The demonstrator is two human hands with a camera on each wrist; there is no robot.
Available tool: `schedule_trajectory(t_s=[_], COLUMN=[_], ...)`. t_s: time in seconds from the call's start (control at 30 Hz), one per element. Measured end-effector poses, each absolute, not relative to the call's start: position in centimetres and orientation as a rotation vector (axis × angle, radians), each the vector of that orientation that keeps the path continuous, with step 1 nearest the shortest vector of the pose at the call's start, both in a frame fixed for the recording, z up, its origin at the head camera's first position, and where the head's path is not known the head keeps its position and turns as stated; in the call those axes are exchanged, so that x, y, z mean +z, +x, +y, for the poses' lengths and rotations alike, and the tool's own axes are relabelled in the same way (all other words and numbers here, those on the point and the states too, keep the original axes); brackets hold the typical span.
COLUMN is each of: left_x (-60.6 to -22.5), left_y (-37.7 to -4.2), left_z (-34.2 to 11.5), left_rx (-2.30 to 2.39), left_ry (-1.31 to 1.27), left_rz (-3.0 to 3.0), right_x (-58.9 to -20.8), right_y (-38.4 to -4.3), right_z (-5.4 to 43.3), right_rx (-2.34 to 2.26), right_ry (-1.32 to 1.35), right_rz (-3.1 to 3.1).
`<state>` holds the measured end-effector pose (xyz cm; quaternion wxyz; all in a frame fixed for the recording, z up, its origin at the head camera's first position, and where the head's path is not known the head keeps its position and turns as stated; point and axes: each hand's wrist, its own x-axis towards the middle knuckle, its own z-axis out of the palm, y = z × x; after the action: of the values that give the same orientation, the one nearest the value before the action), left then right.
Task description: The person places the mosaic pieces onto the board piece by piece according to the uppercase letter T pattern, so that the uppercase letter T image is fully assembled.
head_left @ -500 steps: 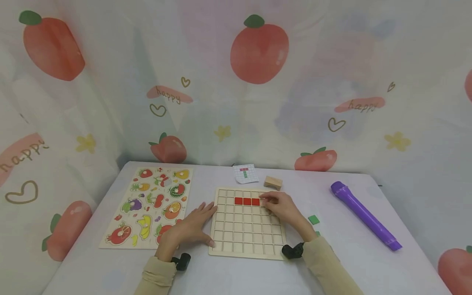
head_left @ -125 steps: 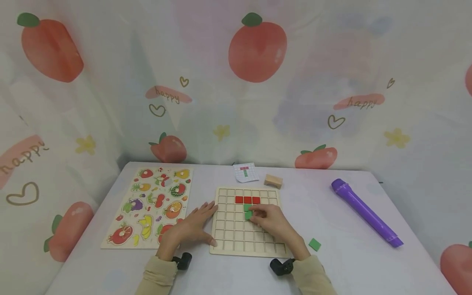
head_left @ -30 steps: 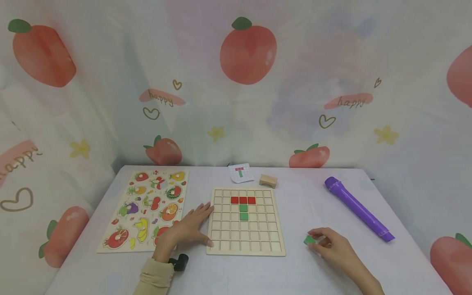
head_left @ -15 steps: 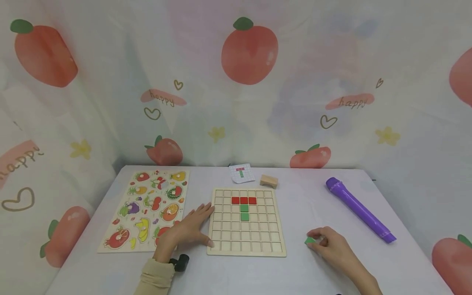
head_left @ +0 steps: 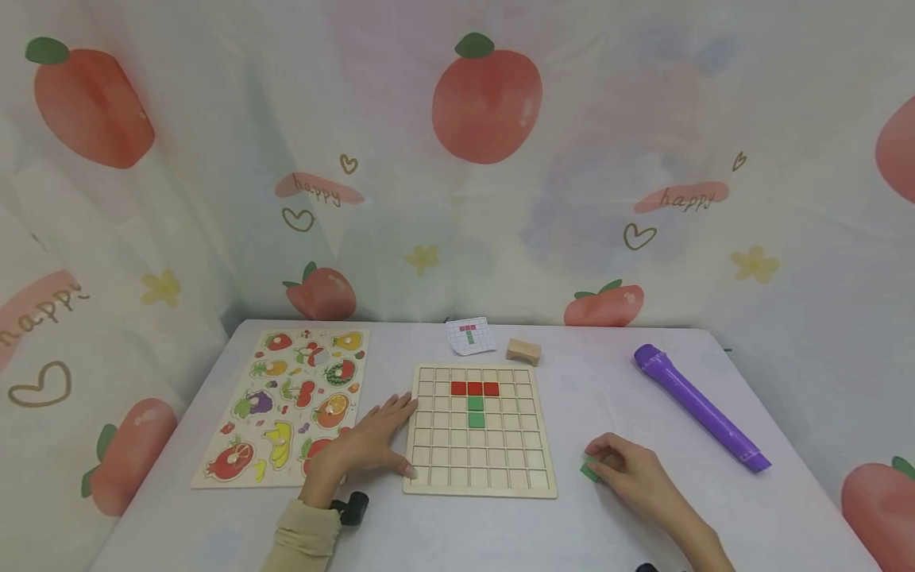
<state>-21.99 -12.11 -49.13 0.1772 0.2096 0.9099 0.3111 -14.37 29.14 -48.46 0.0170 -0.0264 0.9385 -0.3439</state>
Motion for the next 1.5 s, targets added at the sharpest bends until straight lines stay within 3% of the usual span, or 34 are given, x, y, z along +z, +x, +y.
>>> schedule_trajectory(t_s=[0.9,1.5], left_x=[-49.4,-49.3], left_y=[-22.2,-22.3], left_z=[-12.0,-12.1], left_rx=[0.877,0.871], left_ry=[0.585,0.563], left_rz=[2.575,2.579], right_x=[-48.1,-48.4], right_y=[-17.4,-19.2], right_z=[24.1,21.2], right_rx=[-1.463,-1.48], right_ry=[-0.252,-0.335], right_rz=[2.609,2.529])
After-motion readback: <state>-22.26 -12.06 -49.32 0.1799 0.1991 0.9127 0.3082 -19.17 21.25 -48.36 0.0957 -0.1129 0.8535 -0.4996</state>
